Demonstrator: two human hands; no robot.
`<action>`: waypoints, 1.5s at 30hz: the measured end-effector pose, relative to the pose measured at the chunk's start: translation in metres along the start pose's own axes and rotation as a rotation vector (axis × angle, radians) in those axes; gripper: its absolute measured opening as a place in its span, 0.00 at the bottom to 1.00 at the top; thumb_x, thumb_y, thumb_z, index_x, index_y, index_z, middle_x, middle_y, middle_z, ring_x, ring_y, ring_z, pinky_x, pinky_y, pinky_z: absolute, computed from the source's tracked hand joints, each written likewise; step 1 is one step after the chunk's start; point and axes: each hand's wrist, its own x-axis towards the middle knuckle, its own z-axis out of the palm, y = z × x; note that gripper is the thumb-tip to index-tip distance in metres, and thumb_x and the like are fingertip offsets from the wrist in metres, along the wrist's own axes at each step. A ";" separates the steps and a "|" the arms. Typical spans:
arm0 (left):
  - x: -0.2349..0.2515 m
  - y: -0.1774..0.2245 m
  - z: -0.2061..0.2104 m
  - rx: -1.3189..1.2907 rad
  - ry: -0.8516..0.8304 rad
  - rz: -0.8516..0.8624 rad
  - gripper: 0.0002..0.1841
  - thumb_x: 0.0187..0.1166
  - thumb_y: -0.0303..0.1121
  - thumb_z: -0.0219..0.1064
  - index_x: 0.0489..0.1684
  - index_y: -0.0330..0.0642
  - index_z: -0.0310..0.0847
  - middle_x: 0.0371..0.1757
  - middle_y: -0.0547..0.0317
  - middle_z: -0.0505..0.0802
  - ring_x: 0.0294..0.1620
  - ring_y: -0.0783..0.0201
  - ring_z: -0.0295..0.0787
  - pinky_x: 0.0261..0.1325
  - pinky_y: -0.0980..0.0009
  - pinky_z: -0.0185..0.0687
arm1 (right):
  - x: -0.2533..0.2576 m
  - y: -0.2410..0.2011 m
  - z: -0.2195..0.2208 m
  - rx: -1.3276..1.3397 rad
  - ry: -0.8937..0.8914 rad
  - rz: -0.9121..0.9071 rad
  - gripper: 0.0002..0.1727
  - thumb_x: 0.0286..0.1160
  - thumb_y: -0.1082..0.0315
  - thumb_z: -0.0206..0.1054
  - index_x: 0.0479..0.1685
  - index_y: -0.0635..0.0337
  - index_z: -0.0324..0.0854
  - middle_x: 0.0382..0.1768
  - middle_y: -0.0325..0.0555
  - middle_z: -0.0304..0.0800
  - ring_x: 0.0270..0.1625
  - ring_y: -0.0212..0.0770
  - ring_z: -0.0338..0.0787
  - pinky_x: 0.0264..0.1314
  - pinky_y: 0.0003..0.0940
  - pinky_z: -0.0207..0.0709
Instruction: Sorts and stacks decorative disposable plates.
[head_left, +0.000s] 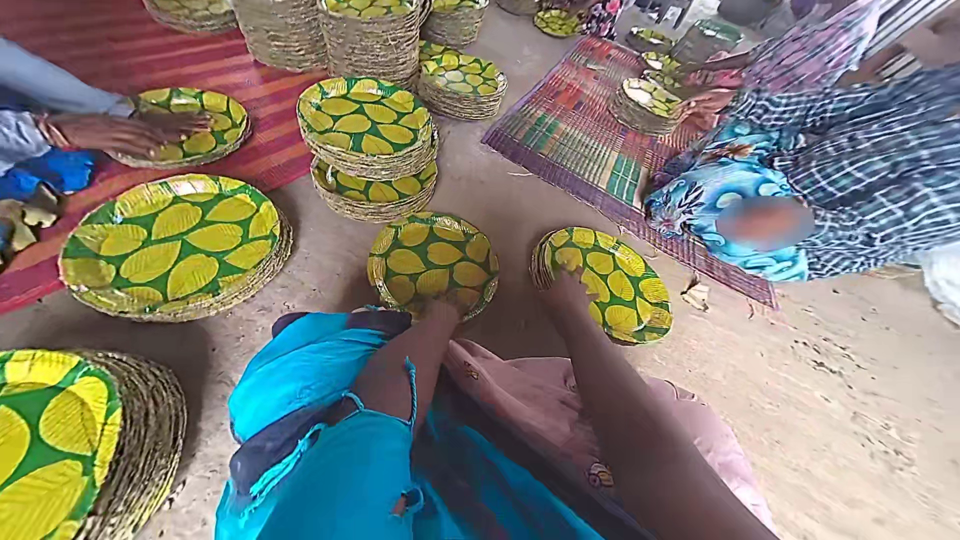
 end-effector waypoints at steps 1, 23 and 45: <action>0.003 -0.001 -0.003 -0.015 0.015 0.034 0.34 0.87 0.32 0.62 0.95 0.54 0.57 0.97 0.46 0.52 0.95 0.29 0.44 0.83 0.21 0.47 | 0.000 0.003 -0.003 -0.001 -0.036 0.026 0.44 0.76 0.58 0.69 0.94 0.57 0.54 0.85 0.68 0.66 0.83 0.72 0.71 0.76 0.77 0.65; 0.010 0.016 0.003 -0.071 0.198 0.296 0.34 0.76 0.26 0.73 0.85 0.53 0.72 0.73 0.43 0.87 0.74 0.39 0.83 0.74 0.39 0.75 | -0.001 0.009 -0.003 -0.106 0.073 -0.121 0.21 0.80 0.64 0.65 0.65 0.71 0.82 0.63 0.81 0.83 0.69 0.79 0.82 0.65 0.81 0.71; 0.026 0.020 0.014 -0.088 0.302 0.164 0.37 0.76 0.21 0.72 0.89 0.53 0.67 0.94 0.49 0.65 0.87 0.25 0.60 0.70 0.16 0.59 | 0.016 0.019 0.011 -0.180 -0.239 -0.101 0.63 0.63 0.48 0.84 0.95 0.65 0.45 0.92 0.78 0.41 0.90 0.77 0.55 0.84 0.75 0.57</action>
